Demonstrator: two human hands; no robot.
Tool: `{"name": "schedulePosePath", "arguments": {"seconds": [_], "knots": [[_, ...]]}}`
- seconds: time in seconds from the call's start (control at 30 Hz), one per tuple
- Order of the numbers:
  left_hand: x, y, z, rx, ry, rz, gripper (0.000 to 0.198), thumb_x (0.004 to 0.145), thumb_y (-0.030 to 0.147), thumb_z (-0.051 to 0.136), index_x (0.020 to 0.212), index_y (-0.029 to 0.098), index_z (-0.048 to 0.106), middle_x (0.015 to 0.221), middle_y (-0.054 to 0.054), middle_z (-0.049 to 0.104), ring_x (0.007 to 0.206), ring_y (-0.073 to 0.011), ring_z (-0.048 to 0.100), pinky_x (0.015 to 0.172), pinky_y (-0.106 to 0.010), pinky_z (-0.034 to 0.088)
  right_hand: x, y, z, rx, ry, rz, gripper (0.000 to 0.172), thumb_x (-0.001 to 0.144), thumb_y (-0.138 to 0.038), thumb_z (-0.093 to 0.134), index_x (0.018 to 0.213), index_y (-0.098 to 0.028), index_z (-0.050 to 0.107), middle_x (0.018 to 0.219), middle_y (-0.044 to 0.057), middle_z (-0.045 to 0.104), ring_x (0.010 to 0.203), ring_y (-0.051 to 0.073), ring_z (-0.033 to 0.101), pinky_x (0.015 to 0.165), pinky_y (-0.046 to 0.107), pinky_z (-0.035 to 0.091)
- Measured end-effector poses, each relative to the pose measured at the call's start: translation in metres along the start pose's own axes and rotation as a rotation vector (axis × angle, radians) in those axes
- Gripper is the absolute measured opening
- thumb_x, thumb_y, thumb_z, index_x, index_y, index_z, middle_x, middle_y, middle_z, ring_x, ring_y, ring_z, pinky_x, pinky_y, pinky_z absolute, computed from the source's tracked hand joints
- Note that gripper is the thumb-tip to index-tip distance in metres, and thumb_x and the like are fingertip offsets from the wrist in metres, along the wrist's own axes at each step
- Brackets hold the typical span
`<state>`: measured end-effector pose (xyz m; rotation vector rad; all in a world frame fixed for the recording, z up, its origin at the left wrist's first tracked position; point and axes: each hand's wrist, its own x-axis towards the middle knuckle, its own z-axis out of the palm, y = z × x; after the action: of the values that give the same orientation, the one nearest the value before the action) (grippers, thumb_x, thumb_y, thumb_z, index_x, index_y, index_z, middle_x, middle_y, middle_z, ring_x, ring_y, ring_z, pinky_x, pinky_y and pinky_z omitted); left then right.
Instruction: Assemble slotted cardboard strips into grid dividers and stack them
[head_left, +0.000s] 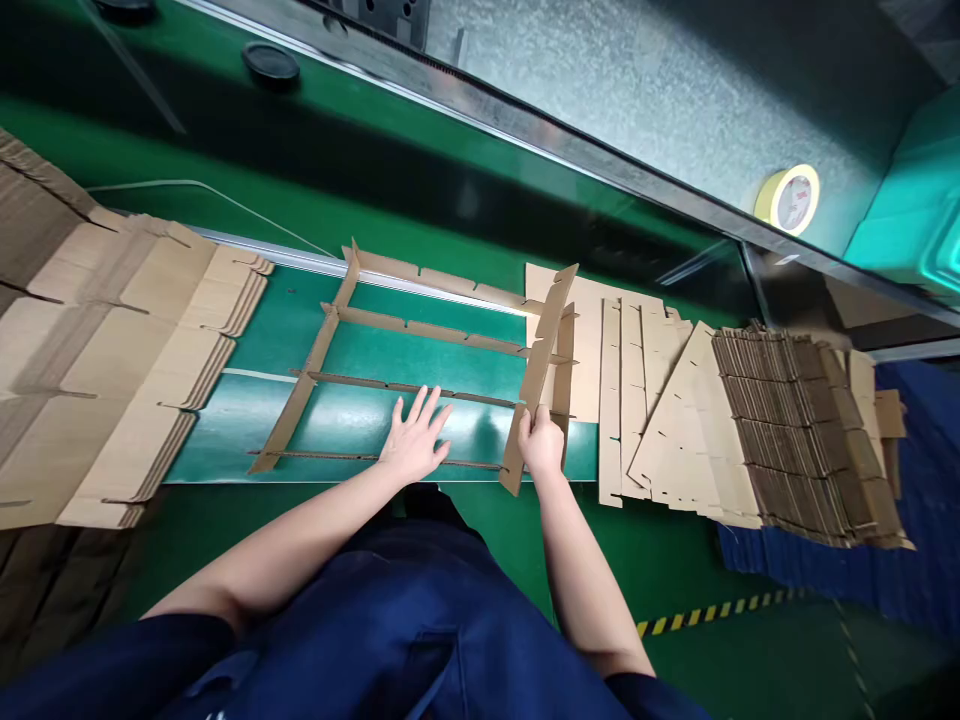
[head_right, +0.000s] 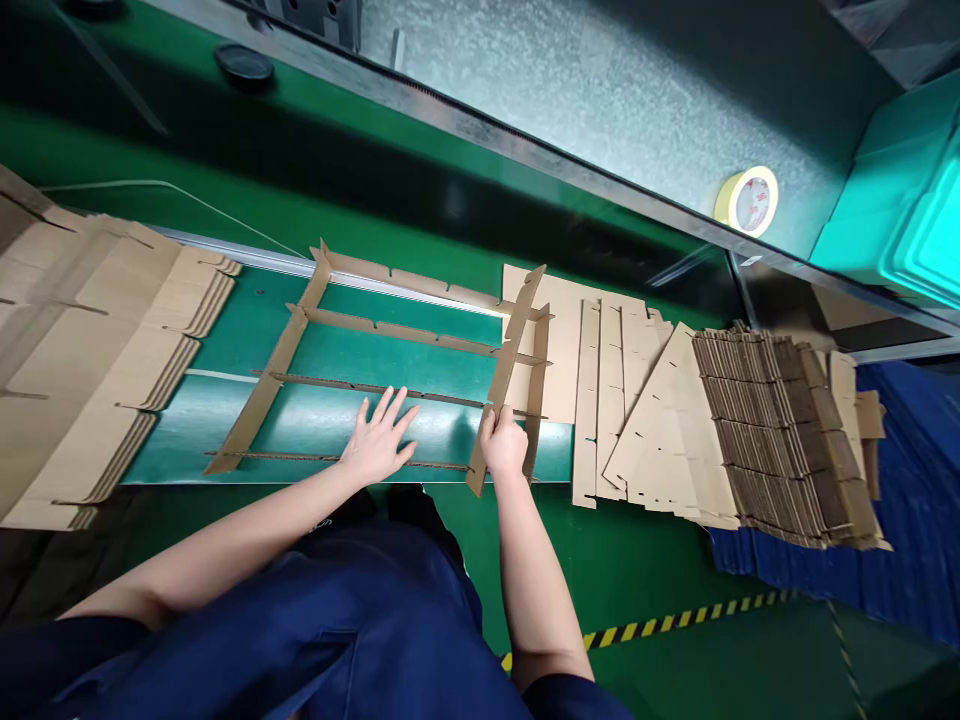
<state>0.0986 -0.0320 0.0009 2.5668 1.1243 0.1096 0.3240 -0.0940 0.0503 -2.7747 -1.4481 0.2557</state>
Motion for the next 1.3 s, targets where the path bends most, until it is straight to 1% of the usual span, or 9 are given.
{"name": "schedulePosePath", "arguments": {"seconds": [0.13, 0.27, 0.6, 0.83, 0.9, 0.97, 1.07, 1.2, 1.3], "knots": [[-0.001, 0.000, -0.001, -0.005, 0.007, 0.002, 0.060, 0.090, 0.049, 0.039, 0.143, 0.022, 0.038, 0.158, -0.010, 0.011, 0.145, -0.0323, 0.005, 0.112, -0.062, 0.014, 0.001, -0.005, 0.010, -0.099, -0.054, 0.008, 0.025, 0.096, -0.032, 0.033, 0.092, -0.015, 0.051, 0.062, 0.003, 0.059, 0.053, 0.016, 0.053, 0.050, 0.024, 0.024], [-0.001, -0.001, -0.002, -0.014, 0.013, 0.007, 0.060, 0.089, 0.049, 0.041, 0.142, 0.022, 0.040, 0.158, -0.009, 0.012, 0.145, -0.0336, 0.006, 0.112, -0.062, 0.014, 0.004, -0.011, 0.018, -0.120, -0.100, 0.042, 0.026, 0.098, -0.031, 0.033, 0.097, -0.014, 0.053, 0.068, 0.005, 0.064, 0.058, 0.017, 0.058, 0.052, 0.024, 0.028], [-0.001, 0.000, -0.002, -0.027, 0.022, 0.003, 0.059, 0.088, 0.048, 0.042, 0.141, 0.022, 0.041, 0.158, -0.010, 0.012, 0.145, -0.0321, 0.006, 0.112, -0.061, 0.013, 0.007, -0.015, 0.021, -0.184, -0.165, 0.099, 0.029, 0.098, -0.032, 0.030, 0.106, -0.014, 0.051, 0.076, 0.009, 0.068, 0.070, 0.023, 0.066, 0.062, 0.029, 0.043], [0.000, -0.001, -0.002, -0.035, 0.010, -0.004, 0.060, 0.087, 0.047, 0.044, 0.141, 0.022, 0.041, 0.158, -0.010, 0.012, 0.145, -0.0332, 0.006, 0.111, -0.062, 0.013, 0.015, -0.020, 0.016, -0.155, -0.251, 0.111, 0.034, 0.097, -0.037, 0.029, 0.107, -0.014, 0.052, 0.078, 0.011, 0.068, 0.078, 0.026, 0.067, 0.070, 0.036, 0.047], [0.000, -0.001, -0.001, -0.038, 0.006, -0.001, 0.059, 0.088, 0.047, 0.043, 0.141, 0.022, 0.041, 0.158, -0.010, 0.012, 0.145, -0.0329, 0.006, 0.111, -0.062, 0.014, 0.023, -0.018, 0.011, -0.125, -0.182, 0.131, 0.041, 0.097, -0.044, 0.028, 0.110, -0.015, 0.054, 0.086, 0.013, 0.068, 0.083, 0.028, 0.066, 0.074, 0.039, 0.047], [-0.001, -0.001, 0.000, -0.040, 0.007, 0.004, 0.059, 0.088, 0.048, 0.042, 0.141, 0.022, 0.041, 0.158, -0.011, 0.011, 0.145, -0.0325, 0.006, 0.111, -0.062, 0.014, 0.039, -0.016, 0.008, -0.057, -0.027, 0.118, 0.047, 0.095, -0.048, 0.031, 0.121, -0.014, 0.051, 0.105, 0.017, 0.065, 0.098, 0.031, 0.062, 0.080, 0.043, 0.047], [-0.001, -0.001, 0.001, -0.039, 0.014, 0.000, 0.059, 0.088, 0.048, 0.043, 0.141, 0.023, 0.041, 0.158, -0.010, 0.011, 0.145, -0.0323, 0.006, 0.111, -0.062, 0.015, 0.074, -0.015, 0.012, 0.118, 0.142, 0.031, 0.059, 0.090, -0.044, 0.039, 0.137, -0.009, 0.038, 0.134, 0.022, 0.049, 0.124, 0.034, 0.044, 0.096, 0.047, 0.041], [0.000, 0.000, 0.001, -0.030, 0.005, -0.005, 0.059, 0.087, 0.048, 0.044, 0.141, 0.023, 0.042, 0.158, -0.010, 0.011, 0.145, -0.0316, 0.005, 0.110, -0.062, 0.016, 0.114, -0.018, 0.033, 0.404, 0.121, -0.053, 0.056, 0.086, -0.033, 0.038, 0.137, -0.009, 0.040, 0.142, 0.017, 0.043, 0.134, 0.027, 0.035, 0.110, 0.044, 0.031], [0.000, 0.000, 0.000, -0.029, 0.001, -0.006, 0.060, 0.087, 0.049, 0.044, 0.141, 0.023, 0.041, 0.158, -0.011, 0.011, 0.145, -0.0315, 0.005, 0.110, -0.062, 0.015, 0.122, -0.018, 0.049, 0.556, 0.129, -0.080, 0.055, 0.086, -0.032, 0.035, 0.137, -0.011, 0.041, 0.144, 0.015, 0.042, 0.136, 0.023, 0.034, 0.114, 0.043, 0.026]]}}
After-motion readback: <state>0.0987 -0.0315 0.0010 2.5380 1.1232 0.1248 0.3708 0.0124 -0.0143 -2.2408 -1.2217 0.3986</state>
